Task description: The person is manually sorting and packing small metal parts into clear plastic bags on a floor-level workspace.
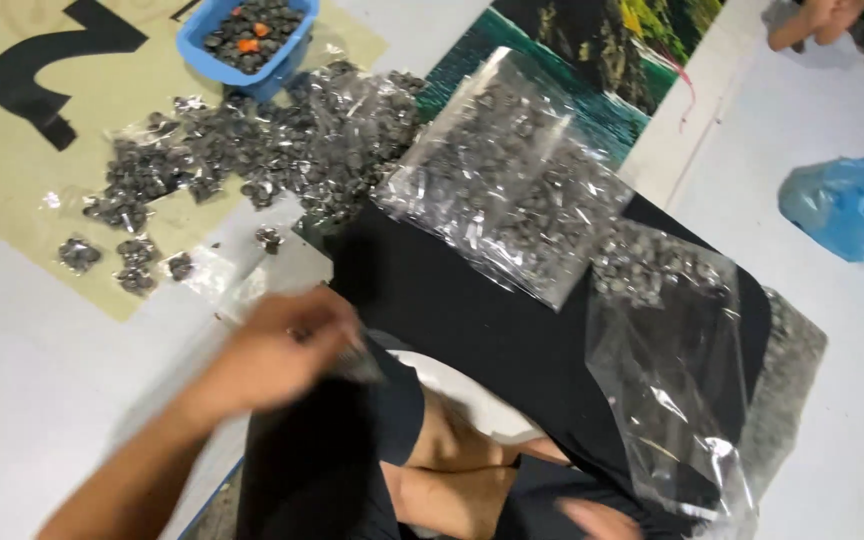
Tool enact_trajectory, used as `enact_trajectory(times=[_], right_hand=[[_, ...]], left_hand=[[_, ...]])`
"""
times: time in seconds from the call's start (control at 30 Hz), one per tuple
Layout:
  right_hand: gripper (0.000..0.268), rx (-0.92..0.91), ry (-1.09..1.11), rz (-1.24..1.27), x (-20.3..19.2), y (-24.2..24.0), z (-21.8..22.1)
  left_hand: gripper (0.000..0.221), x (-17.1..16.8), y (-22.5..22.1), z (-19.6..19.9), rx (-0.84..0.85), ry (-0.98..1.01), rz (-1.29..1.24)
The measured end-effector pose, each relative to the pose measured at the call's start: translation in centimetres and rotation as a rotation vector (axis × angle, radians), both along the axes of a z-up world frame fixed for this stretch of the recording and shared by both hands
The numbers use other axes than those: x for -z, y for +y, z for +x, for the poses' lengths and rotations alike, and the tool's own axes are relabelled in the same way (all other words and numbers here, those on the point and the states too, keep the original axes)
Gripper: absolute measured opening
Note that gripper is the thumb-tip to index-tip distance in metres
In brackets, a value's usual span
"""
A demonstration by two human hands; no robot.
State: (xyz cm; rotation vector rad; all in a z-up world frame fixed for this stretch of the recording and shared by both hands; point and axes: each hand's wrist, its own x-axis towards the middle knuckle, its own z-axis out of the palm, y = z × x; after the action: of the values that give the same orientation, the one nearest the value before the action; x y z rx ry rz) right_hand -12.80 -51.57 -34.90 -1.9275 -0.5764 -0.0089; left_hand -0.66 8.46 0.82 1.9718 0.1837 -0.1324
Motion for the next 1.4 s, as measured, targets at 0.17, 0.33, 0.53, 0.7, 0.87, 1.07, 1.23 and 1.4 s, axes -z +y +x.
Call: enact_trajectory(times=[0.17, 0.33, 0.53, 0.7, 0.87, 1.07, 1.23, 1.4], right_hand=[[0.086, 0.368, -0.114, 0.07, -25.0, 26.6, 3.3], [0.04, 0.223, -0.041, 0.279, -17.6, 22.8, 3.7], [0.012, 0.332, -0.356, 0.221, -4.8, 18.7, 5.9], [0.011, 0.282, -0.272, 0.291, -3.3, 17.1, 8.3], [0.019, 0.293, -0.153, 0.312, -3.2, 13.9, 7.8], [0.037, 0.221, 0.144, 0.341, -3.5, 10.5, 7.1], [0.007, 0.237, 0.056, 0.448, -6.2, 13.4, 6.5], [0.005, 0.416, 0.215, 0.364, -21.6, 20.1, 4.3]], left_hand=[[0.009, -0.4, -10.9, -2.0, 0.282, -0.154, 0.075], [0.01, 1.2, -14.9, -3.2, 0.286, -0.184, -0.114], [0.028, 2.9, -16.3, -4.2, 0.293, -0.168, -0.272], [0.034, 6.3, -16.8, -4.4, 0.321, -0.018, -0.568], [0.026, 5.6, -16.7, -4.2, 0.374, -0.103, -0.535], [0.017, 5.0, -16.8, -3.9, 0.357, -0.204, -0.479], [0.023, 5.1, -16.9, -3.7, 0.41, -0.183, -0.547], [0.028, 5.3, -17.1, -3.9, 0.46, -0.122, -0.611]])
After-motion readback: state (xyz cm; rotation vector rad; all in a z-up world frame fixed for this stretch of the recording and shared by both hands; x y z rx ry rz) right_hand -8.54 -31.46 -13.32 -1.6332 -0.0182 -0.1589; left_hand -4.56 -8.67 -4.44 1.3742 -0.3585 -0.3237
